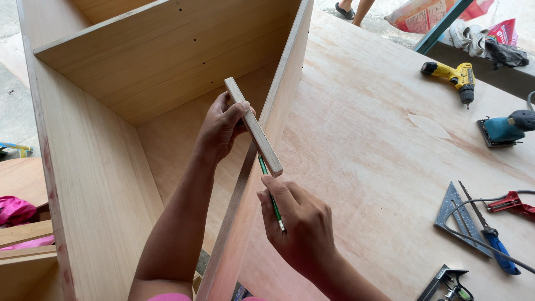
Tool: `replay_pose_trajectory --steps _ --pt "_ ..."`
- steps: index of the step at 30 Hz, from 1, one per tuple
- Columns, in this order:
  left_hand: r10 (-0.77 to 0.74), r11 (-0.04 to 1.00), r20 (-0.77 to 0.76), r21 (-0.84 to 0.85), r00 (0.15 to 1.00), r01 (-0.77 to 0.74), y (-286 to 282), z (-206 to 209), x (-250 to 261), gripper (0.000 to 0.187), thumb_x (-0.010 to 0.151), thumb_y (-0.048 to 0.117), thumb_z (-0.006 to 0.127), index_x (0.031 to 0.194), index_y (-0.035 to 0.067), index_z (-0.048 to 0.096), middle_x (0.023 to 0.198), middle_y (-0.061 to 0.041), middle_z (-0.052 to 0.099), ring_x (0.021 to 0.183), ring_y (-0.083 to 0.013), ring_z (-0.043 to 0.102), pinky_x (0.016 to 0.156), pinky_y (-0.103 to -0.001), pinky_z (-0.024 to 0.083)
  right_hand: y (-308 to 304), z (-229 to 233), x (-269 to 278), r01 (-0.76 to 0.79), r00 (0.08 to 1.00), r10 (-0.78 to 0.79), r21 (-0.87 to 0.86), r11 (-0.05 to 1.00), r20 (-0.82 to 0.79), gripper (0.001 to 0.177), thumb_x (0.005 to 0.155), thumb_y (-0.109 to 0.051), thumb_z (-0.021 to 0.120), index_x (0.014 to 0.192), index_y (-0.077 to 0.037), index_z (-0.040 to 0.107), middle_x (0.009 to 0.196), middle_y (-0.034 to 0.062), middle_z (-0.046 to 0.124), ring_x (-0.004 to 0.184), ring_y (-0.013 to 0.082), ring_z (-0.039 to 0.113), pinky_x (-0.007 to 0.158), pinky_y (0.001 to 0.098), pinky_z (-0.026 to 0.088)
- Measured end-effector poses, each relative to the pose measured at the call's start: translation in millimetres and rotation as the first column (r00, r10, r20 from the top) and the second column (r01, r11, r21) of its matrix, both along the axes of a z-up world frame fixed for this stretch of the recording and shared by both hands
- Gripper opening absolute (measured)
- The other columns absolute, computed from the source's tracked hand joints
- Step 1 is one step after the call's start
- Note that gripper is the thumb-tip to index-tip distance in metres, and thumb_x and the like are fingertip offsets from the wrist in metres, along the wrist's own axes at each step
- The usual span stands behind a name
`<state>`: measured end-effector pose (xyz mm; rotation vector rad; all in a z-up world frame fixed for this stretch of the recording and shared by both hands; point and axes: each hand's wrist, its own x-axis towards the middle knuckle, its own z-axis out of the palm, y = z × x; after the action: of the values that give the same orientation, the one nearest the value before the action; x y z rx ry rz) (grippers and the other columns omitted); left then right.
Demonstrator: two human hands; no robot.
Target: The person measures a wooden cabinet using a small wooden strip and a pencil, marking several points along the edges. They then use a tape measure to verify the dimensions of the cabinet interior.
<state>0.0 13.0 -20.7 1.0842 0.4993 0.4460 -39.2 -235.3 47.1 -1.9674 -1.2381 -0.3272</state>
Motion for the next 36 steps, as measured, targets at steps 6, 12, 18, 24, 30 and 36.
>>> replay_pose_trajectory --steps 6,12,18,24,30,36 --pt "0.005 1.0 -0.018 -0.006 1.0 -0.005 -1 2 0 0.033 0.086 0.017 0.065 0.115 0.006 0.052 0.093 -0.009 0.061 0.085 -0.0172 0.064 0.07 -0.032 0.058 6 -3 3 -0.006 1.0 0.006 0.002 1.0 -0.008 0.021 0.1 -0.014 0.062 0.118 -0.004 0.067 0.101 0.0085 0.075 0.071 0.0253 0.07 0.051 0.0363 0.049" --pt "0.007 1.0 -0.036 0.001 0.999 -0.007 -1 3 -1 0.035 0.086 0.018 0.064 0.116 0.007 0.053 0.095 -0.009 0.062 0.087 -0.0171 0.063 0.073 -0.033 0.058 10 -11 5 0.022 1.0 -0.022 -0.041 0.999 -0.002 0.024 0.099 -0.016 0.063 0.12 -0.005 0.067 0.097 0.0091 0.074 0.074 0.0276 0.071 0.049 0.0385 0.049" --pt "-0.015 1.0 -0.015 -0.009 1.0 0.015 0 2 -1 0.039 0.086 0.018 0.065 0.12 0.006 0.052 0.093 -0.009 0.062 0.082 -0.0157 0.062 0.07 -0.032 0.057 18 -15 7 0.038 0.999 -0.037 -0.036 0.999 0.01 0.023 0.099 -0.017 0.064 0.119 -0.006 0.068 0.101 0.0083 0.076 0.062 0.0281 0.067 0.045 0.0389 0.047" --pt "-0.009 1.0 -0.022 -0.008 1.0 0.009 1 2 -1 0.039 0.085 0.019 0.067 0.118 0.006 0.053 0.093 -0.008 0.062 0.081 -0.0158 0.061 0.068 -0.032 0.057 11 -12 2 0.06 0.998 -0.059 -0.076 0.995 0.019 0.023 0.099 -0.018 0.063 0.118 -0.006 0.068 0.059 0.004 0.062 0.042 0.0232 0.052 0.04 0.0384 0.037" --pt "0.0 1.0 -0.019 -0.014 1.0 -0.001 -1 5 -2 0.041 0.084 0.019 0.067 0.12 0.006 0.053 0.096 -0.007 0.06 0.085 -0.0147 0.062 0.069 -0.031 0.057 22 -22 8 0.05 0.997 -0.045 -0.077 0.996 0.067 0.03 0.1 -0.019 0.064 0.127 -0.005 0.069 0.073 0.0095 0.072 0.048 0.0278 0.06 0.041 0.0393 0.041" --pt "-0.002 1.0 -0.012 -0.003 1.0 0.002 0 2 -1 0.034 0.084 0.019 0.067 0.114 0.008 0.053 0.093 -0.005 0.059 0.082 -0.0136 0.06 0.067 -0.031 0.056 17 -24 3 0.042 0.998 -0.038 -0.076 0.996 0.051 0.03 0.1 -0.019 0.065 0.127 -0.004 0.068 0.067 0.0062 0.071 0.045 0.0221 0.059 0.039 0.037 0.04"
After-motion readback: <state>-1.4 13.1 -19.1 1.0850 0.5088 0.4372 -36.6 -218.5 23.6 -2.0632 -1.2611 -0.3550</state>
